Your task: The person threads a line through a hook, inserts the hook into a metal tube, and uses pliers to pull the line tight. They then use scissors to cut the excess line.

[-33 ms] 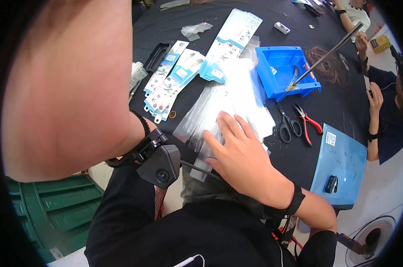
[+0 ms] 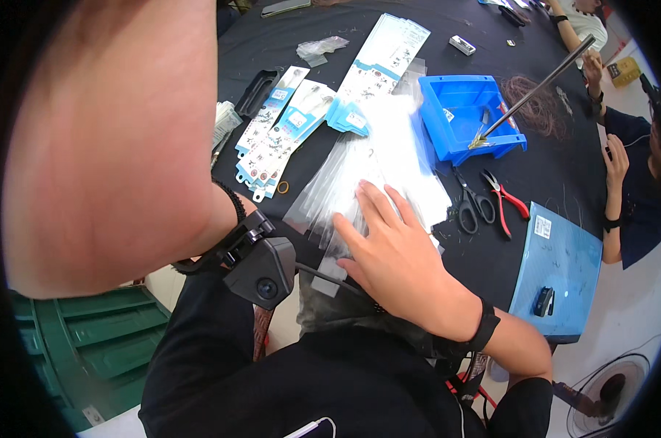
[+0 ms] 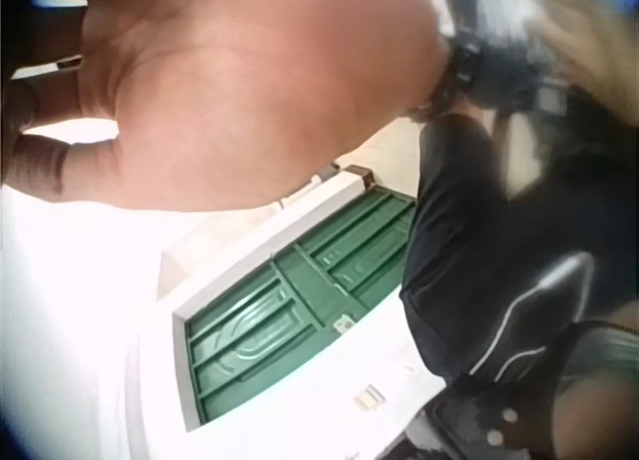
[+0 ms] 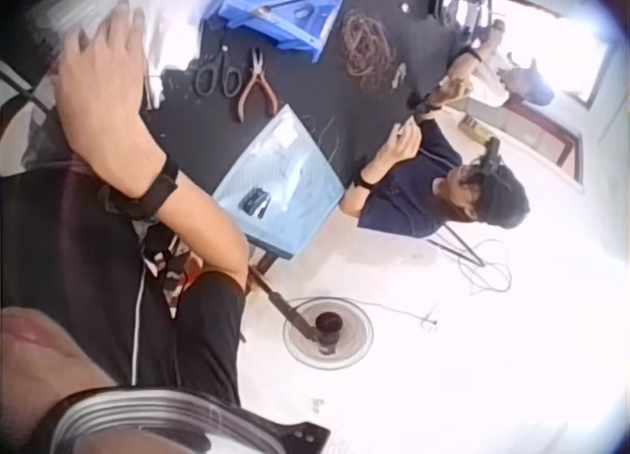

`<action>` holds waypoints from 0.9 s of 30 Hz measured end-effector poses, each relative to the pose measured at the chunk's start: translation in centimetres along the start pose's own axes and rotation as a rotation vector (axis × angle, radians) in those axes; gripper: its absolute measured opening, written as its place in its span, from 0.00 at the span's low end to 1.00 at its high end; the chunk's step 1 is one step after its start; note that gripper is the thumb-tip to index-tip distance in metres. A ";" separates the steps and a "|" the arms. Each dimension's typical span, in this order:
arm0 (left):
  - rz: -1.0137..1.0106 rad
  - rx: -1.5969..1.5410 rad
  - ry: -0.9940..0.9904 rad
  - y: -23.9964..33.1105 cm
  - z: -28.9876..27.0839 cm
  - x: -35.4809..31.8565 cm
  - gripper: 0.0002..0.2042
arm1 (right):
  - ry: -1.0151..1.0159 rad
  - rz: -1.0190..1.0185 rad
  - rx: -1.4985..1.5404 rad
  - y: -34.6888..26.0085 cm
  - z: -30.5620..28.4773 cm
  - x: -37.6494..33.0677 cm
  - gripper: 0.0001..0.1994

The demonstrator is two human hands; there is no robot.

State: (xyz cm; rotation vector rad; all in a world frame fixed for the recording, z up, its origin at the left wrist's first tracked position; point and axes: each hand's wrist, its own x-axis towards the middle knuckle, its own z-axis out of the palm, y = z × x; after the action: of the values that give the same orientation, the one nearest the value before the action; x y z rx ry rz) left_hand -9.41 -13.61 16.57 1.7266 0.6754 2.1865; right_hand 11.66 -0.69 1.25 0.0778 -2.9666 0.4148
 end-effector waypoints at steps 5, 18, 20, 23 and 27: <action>-0.002 -0.005 -0.004 0.0 0.1 0.1 0.17 | 0.051 0.036 -0.050 0.9 0.3 0.8 0.29; -0.010 -0.008 -0.010 -0.1 0.2 0.6 0.16 | 0.116 0.030 -0.043 1.1 0.3 1.0 0.29; -0.014 -0.005 -0.009 -0.2 0.2 0.6 0.16 | 0.099 0.023 -0.025 0.7 0.2 0.7 0.29; -0.020 -0.014 -0.009 -0.3 0.1 0.8 0.15 | 0.051 0.042 -0.005 0.4 0.3 0.5 0.27; -0.020 -0.014 -0.009 -0.3 0.1 0.9 0.15 | 0.043 0.023 0.052 0.7 0.6 0.5 0.26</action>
State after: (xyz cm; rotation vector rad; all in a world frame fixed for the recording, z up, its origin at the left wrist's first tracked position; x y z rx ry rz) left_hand -9.58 -12.85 17.18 1.7141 0.6715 2.1636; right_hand 11.04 -0.20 0.60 0.0401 -2.9178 0.4905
